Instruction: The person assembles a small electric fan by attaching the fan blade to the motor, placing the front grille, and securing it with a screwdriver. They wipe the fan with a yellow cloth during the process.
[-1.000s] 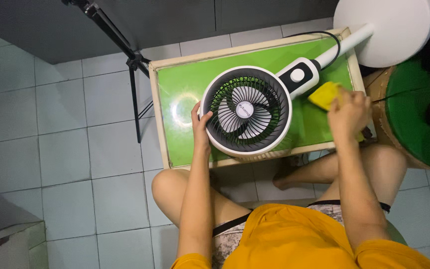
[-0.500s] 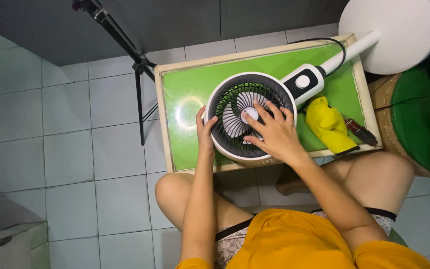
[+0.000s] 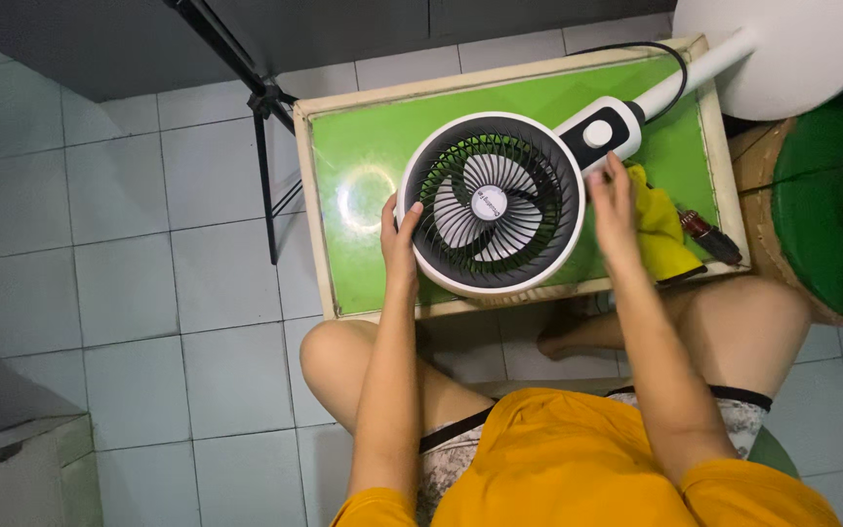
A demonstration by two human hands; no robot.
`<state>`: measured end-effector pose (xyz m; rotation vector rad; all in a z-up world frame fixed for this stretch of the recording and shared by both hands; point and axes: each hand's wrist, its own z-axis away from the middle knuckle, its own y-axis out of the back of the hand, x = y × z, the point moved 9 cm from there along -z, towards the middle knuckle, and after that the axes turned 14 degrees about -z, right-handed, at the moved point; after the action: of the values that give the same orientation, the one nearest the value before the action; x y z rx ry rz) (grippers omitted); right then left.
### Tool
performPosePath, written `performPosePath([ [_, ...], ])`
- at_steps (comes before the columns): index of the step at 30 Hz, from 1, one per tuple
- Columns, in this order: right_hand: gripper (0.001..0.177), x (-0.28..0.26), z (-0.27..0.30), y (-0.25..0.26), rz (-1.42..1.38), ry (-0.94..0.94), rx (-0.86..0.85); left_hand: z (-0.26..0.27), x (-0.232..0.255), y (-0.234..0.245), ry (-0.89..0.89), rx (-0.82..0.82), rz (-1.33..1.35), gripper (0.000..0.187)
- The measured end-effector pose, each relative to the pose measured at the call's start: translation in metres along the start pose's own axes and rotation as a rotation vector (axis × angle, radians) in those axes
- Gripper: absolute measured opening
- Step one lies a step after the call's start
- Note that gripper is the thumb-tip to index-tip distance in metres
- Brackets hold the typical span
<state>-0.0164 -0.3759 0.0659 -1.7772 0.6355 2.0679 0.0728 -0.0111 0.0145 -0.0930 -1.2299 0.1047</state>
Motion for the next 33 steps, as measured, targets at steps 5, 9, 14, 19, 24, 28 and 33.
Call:
performPosePath([
  [5,0.094,0.023,-0.016,0.008,-0.415,-0.394,0.190,0.005,0.001,-0.007,0.101,-0.037,0.114,0.073],
  [9,0.086,0.045,-0.036,-0.016,-0.661,-0.526,0.123,0.008,-0.005,-0.008,0.205,-0.107,0.047,0.081],
  [14,0.062,0.096,-0.059,-0.034,-0.857,-0.700,0.110,0.014,0.011,-0.012,0.110,-0.157,-0.016,0.079],
  [19,0.041,0.079,-0.064,-0.055,-0.994,-0.715,-0.124,0.030,0.040,-0.018,0.013,-0.144,-0.106,0.080],
  [24,0.043,0.034,-0.059,-0.044,-0.947,-0.613,-0.117,0.044,0.078,-0.031,-0.095,-0.173,-0.117,0.085],
  [28,0.045,0.009,-0.070,-0.031,-1.031,-0.527,-0.137,0.043,0.124,-0.047,-0.219,-0.182,-0.261,0.095],
  [33,0.049,0.002,-0.090,-0.019,-1.128,-0.350,-0.157,0.049,0.176,-0.065,-0.408,-0.131,-0.551,0.103],
])
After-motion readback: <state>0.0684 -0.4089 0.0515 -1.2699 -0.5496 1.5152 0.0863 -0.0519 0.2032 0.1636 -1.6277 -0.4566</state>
